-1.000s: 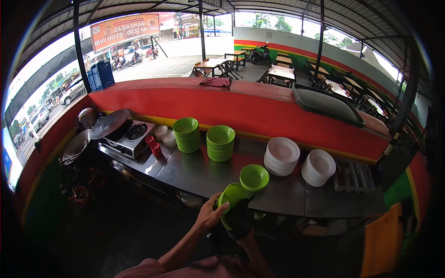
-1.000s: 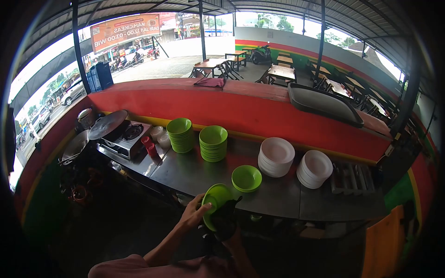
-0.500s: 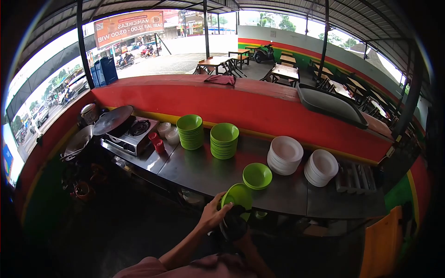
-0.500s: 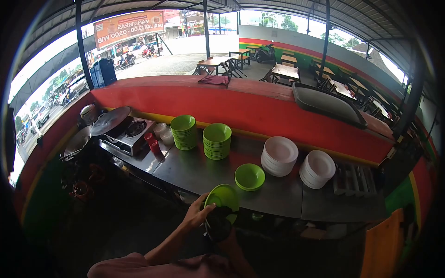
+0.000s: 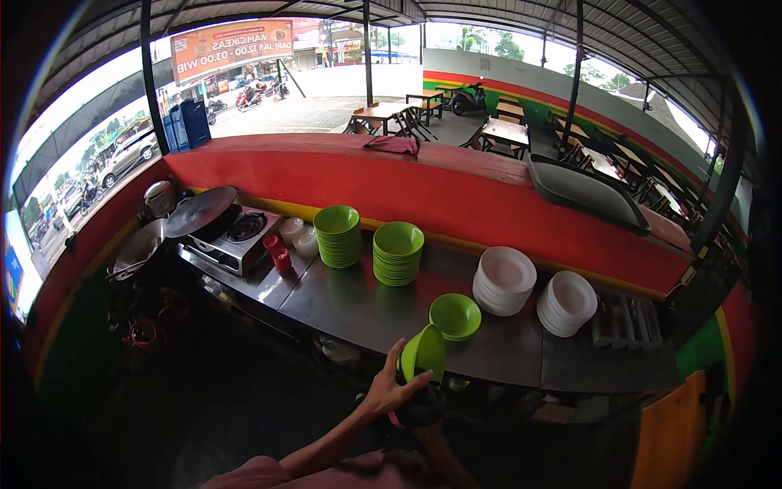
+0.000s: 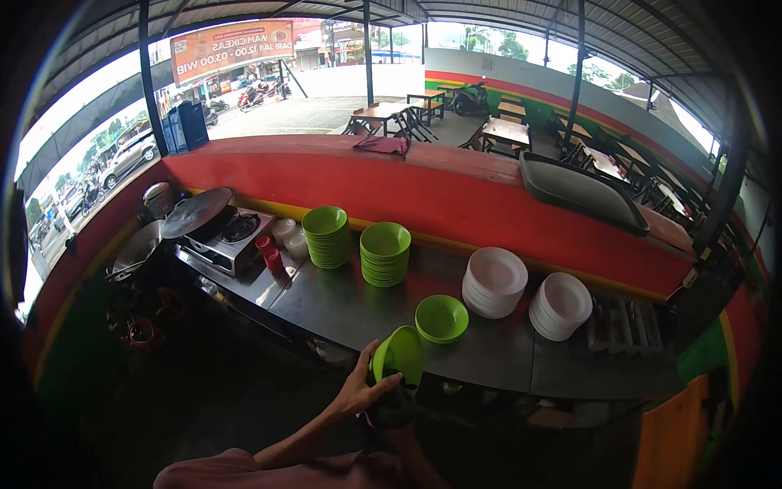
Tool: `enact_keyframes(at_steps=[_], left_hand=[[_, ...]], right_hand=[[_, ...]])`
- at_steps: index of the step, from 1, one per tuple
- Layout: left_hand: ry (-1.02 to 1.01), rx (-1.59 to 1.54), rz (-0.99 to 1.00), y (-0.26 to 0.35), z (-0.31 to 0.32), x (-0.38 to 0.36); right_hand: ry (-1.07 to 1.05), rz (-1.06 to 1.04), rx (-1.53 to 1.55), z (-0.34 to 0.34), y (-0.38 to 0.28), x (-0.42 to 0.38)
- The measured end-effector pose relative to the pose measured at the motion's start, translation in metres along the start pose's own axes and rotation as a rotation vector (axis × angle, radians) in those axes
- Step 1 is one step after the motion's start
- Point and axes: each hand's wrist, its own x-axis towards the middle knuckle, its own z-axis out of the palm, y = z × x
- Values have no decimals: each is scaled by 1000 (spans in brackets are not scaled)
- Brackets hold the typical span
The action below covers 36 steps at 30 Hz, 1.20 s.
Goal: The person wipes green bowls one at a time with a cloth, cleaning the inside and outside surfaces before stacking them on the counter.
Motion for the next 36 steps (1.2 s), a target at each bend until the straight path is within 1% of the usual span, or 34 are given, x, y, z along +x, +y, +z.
enact_keyframes(at_steps=[2,5,7,8,11,12,14,15,18,21,24,27,28,31,34,35,36], left_hand=[[21,10,-22,2,-1,-2],[18,16,-19,0,-8,5],[17,2,-14,-3,-14,13],[31,1,-55,4,-19,15],[39,-3,-61,6,-28,26],[41,0,-29,3,-30,29],[27,-28,-43,8,-29,30],[20,-41,-53,9,-29,31],[38,-452,-111,10,-28,36],[231,-245,46,-18,-26,48],[153,-232,-51,-21,-29,45],[-53,-724,-215,-36,-26,44],[-23,-795,-231,-33,-26,42],[68,-813,-207,-38,-25,42],[109,-776,-168,-38,-28,41],[109,-680,-162,-33,-30,40],[109,-584,-157,-27,-31,36]], right_hand=[[-15,83,26,4,-2,-6],[12,-33,89,-7,-6,7],[-35,-143,16,-1,11,1],[-56,-199,-22,6,21,-2],[22,-78,134,23,41,-8],[44,15,239,25,42,-12],[83,200,455,31,42,-18],[74,208,426,29,42,-14],[85,211,332,18,54,-14],[105,235,259,8,71,-28],[124,251,223,1,80,-31],[137,278,204,0,80,-34],[140,300,207,1,80,-37],[145,377,231,3,76,-44],[111,442,232,1,63,-47],[95,202,10,-2,59,-44],[28,147,-129,10,66,-55]])
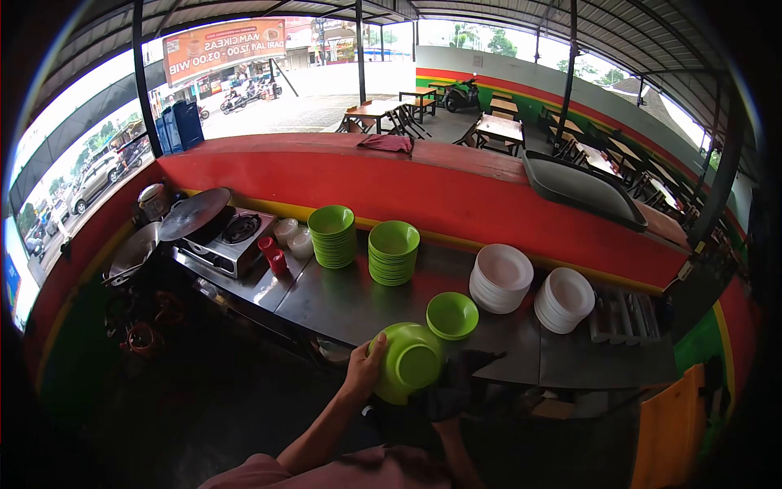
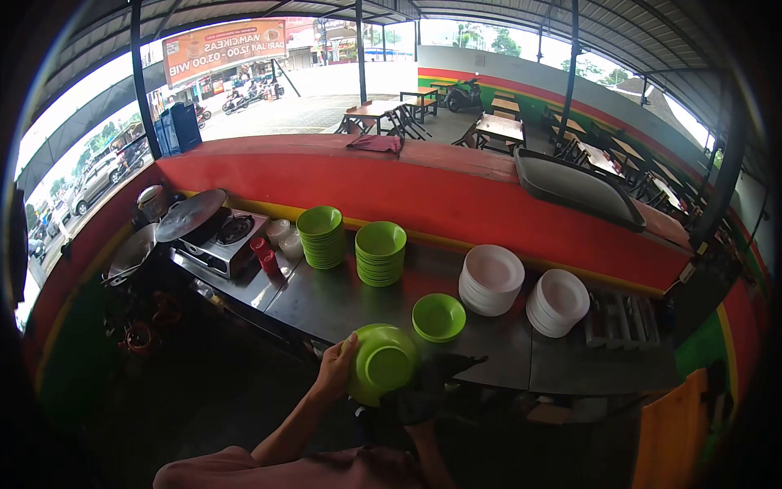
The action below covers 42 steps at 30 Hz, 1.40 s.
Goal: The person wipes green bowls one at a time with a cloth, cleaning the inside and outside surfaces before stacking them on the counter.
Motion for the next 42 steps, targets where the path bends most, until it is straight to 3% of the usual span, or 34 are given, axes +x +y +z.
enact_keyframes(at_steps=[3,7,13,15,16,19,21,26,32,34,37,39,41,42], left_hand=[[20,215,33,8,7,-12],[3,356,108,17,16,-20],[91,472,291,33,29,-34],[118,459,339,39,28,-33],[129,453,366,43,29,-32],[174,445,422,58,37,-32],[209,460,436,59,42,-29],[112,543,444,36,39,-23],[-77,651,403,25,52,-44],[-156,743,443,25,56,-50],[-272,807,527,21,59,-58],[-309,792,571,21,62,-64],[-345,840,626,13,63,-66],[-350,793,638,10,64,-66]], right_hand=[[-65,-124,-237,28,10,-25],[52,-135,-56,-29,-64,42],[-454,125,172,26,-16,-22],[-434,207,182,21,-19,-18],[-316,192,128,32,-15,-21],[-31,-60,87,5,-45,6],[71,-84,223,-34,-84,49],[37,-162,181,-14,-67,27],[58,-107,229,24,-18,-2],[99,92,376,29,-7,-5],[255,594,868,30,-9,-9],[349,820,1347,34,1,-18],[447,849,1993,49,30,-33],[435,807,2078,51,29,-36]])
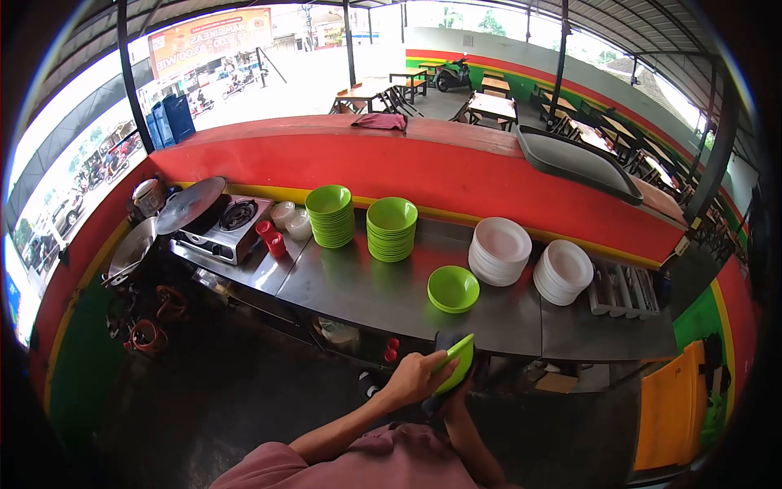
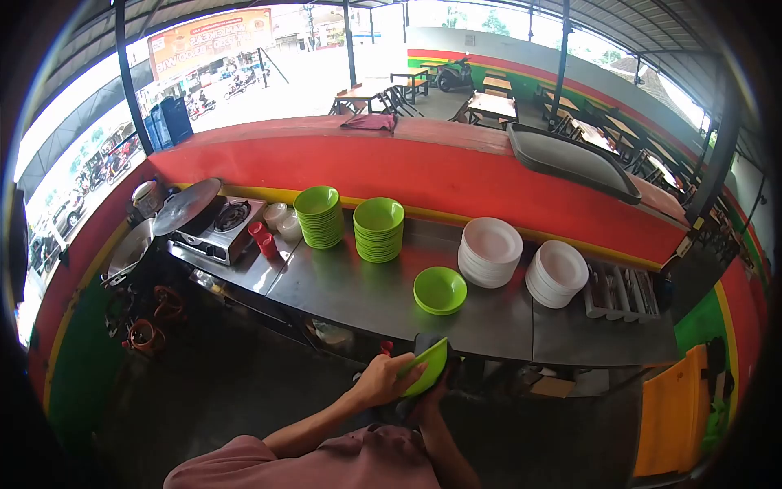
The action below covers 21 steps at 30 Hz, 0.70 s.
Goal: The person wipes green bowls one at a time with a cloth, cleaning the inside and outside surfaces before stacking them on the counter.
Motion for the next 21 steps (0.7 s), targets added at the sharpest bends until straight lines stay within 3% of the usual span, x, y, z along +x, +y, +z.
enact_keyframes(at_steps=[3,6,12,15,21], left_hand=[[51,28,9,0,9,-4],[165,-24,-74,-3,20,-12],[188,67,-78,-20,31,-10],[103,78,-89,-28,29,-3],[-78,70,133,-32,13,5]], right_hand=[[-117,54,166,1,7,-8],[-141,92,124,17,14,-15],[-160,93,35,40,13,-13],[-165,63,6,49,3,-11],[-174,35,-42,65,-13,-8]])
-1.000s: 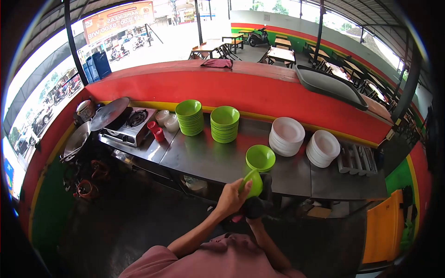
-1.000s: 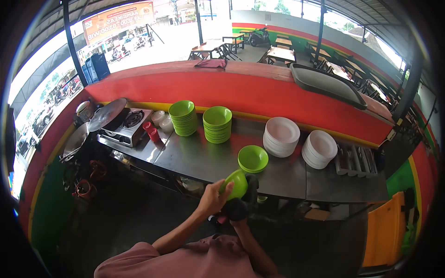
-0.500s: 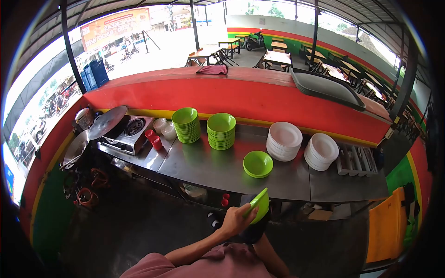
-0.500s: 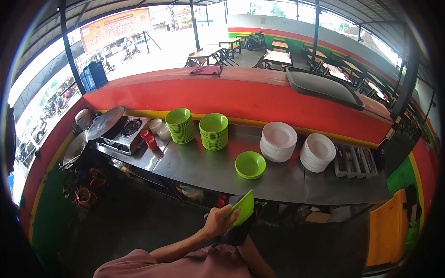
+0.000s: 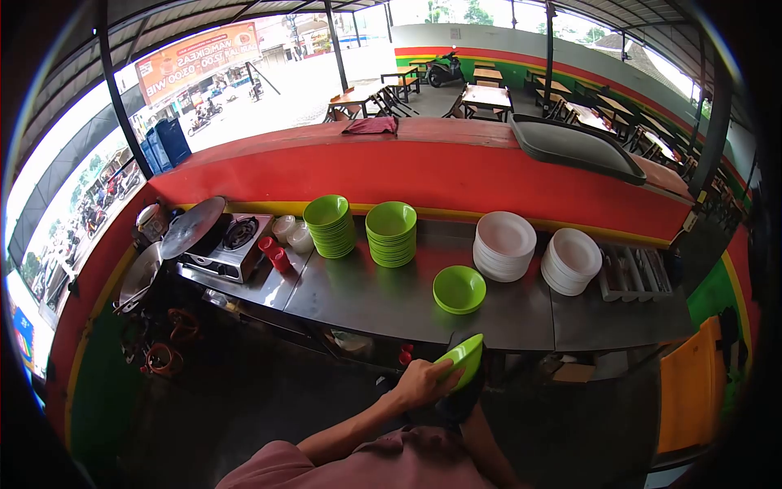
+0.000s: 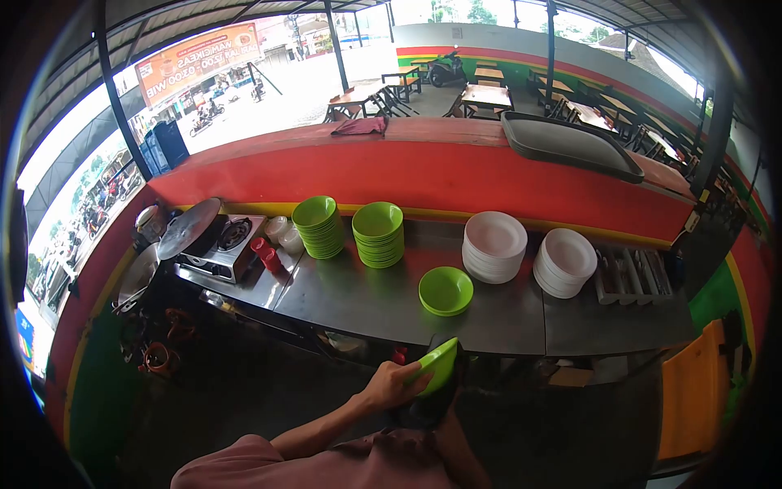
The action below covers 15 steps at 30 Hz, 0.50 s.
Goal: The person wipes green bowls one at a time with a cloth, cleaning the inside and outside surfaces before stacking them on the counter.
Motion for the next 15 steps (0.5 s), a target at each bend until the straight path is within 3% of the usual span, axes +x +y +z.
enact_keyframes(at_steps=[6,12,13,15], left_hand=[[-39,-101,99,7,-16,5],[-28,-438,111,-18,-12,-13],[-61,-408,2,-35,-5,-28],[108,-515,-185,-21,7,-28]], right_hand=[[-6,-32,-39,10,-16,0],[-2,-93,-55,12,-30,-1],[3,-108,-52,12,-34,-2],[14,-151,-51,10,-39,-7]])
